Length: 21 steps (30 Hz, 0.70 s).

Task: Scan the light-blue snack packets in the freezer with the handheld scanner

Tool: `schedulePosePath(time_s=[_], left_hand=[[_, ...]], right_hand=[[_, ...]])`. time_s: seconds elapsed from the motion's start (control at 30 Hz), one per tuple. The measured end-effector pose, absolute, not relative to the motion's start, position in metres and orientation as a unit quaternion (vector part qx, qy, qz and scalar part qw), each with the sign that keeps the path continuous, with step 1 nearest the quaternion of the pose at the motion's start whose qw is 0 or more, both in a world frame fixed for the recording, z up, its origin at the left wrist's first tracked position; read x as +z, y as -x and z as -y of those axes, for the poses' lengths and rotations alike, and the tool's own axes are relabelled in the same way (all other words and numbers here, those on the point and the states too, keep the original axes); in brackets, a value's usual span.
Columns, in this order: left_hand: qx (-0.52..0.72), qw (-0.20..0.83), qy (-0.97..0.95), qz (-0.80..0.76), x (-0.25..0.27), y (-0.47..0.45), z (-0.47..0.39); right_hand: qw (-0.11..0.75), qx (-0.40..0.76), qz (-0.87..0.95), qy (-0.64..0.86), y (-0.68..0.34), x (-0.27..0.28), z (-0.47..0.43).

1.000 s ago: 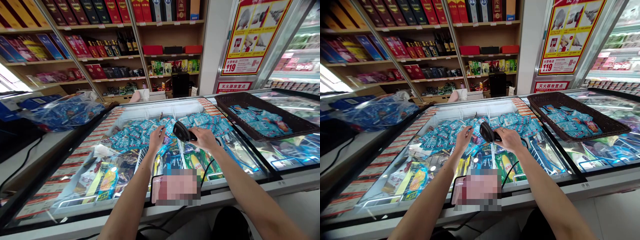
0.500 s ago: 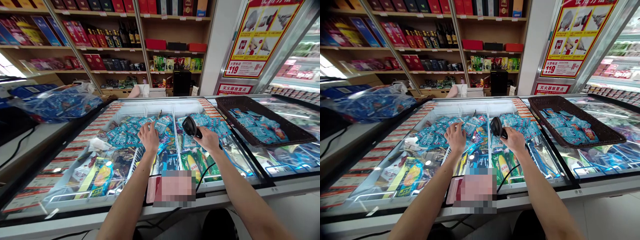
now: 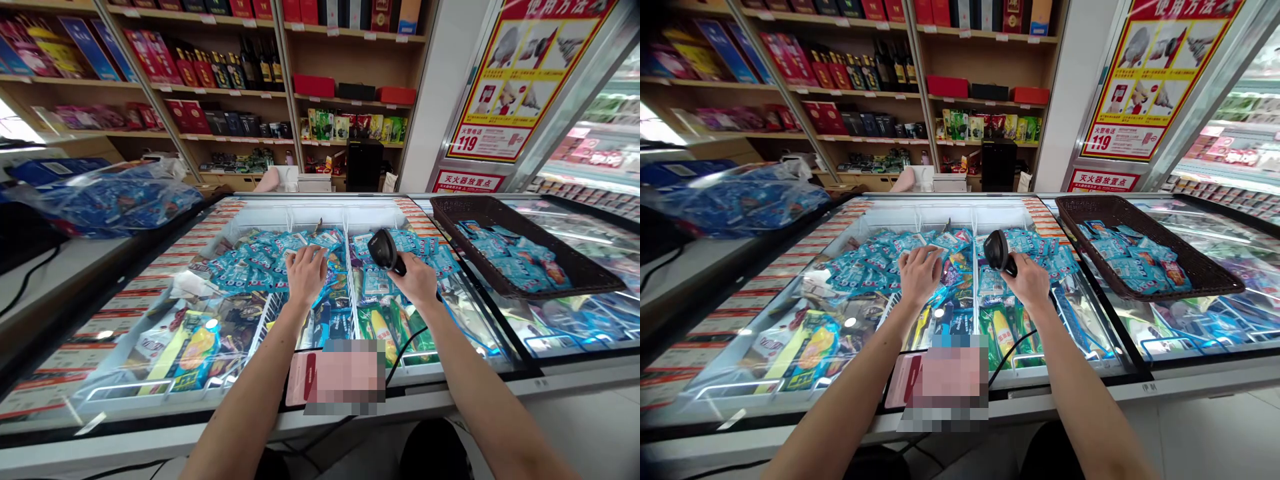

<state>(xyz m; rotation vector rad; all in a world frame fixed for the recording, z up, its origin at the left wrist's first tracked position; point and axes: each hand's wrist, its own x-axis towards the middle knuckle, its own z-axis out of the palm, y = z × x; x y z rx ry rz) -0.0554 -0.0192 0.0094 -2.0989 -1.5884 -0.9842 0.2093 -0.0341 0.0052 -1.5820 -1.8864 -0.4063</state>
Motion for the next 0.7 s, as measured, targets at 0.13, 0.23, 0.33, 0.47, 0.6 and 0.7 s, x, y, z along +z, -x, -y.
schedulePosePath(time_s=[0.13, 0.23, 0.33, 0.47, 0.6, 0.7], left_hand=[[-0.327, 0.138, 0.792, 0.496, 0.010, 0.053, 0.017], [-0.314, 0.112, 0.825, 0.457, 0.010, 0.053, 0.014], [-0.289, 0.082, 0.855, 0.423, 0.010, 0.052, 0.011], [-0.259, 0.021, 0.882, 0.393, 0.008, 0.044, 0.005], [-0.262, -0.049, 0.883, 0.385, 0.007, 0.024, -0.006], [-0.247, -0.087, 0.887, 0.380, 0.009, 0.006, -0.016]], right_hand=[[0.322, -0.154, 0.710, 0.607, -0.211, 0.006, 0.035], [0.334, -0.162, 0.703, 0.607, -0.213, 0.006, 0.034], [0.341, -0.167, 0.699, 0.606, -0.214, 0.006, 0.032], [0.335, -0.165, 0.697, 0.612, -0.215, 0.005, 0.030], [0.337, -0.164, 0.695, 0.614, -0.215, 0.005, 0.029], [0.344, -0.163, 0.692, 0.613, -0.215, 0.005, 0.029]])
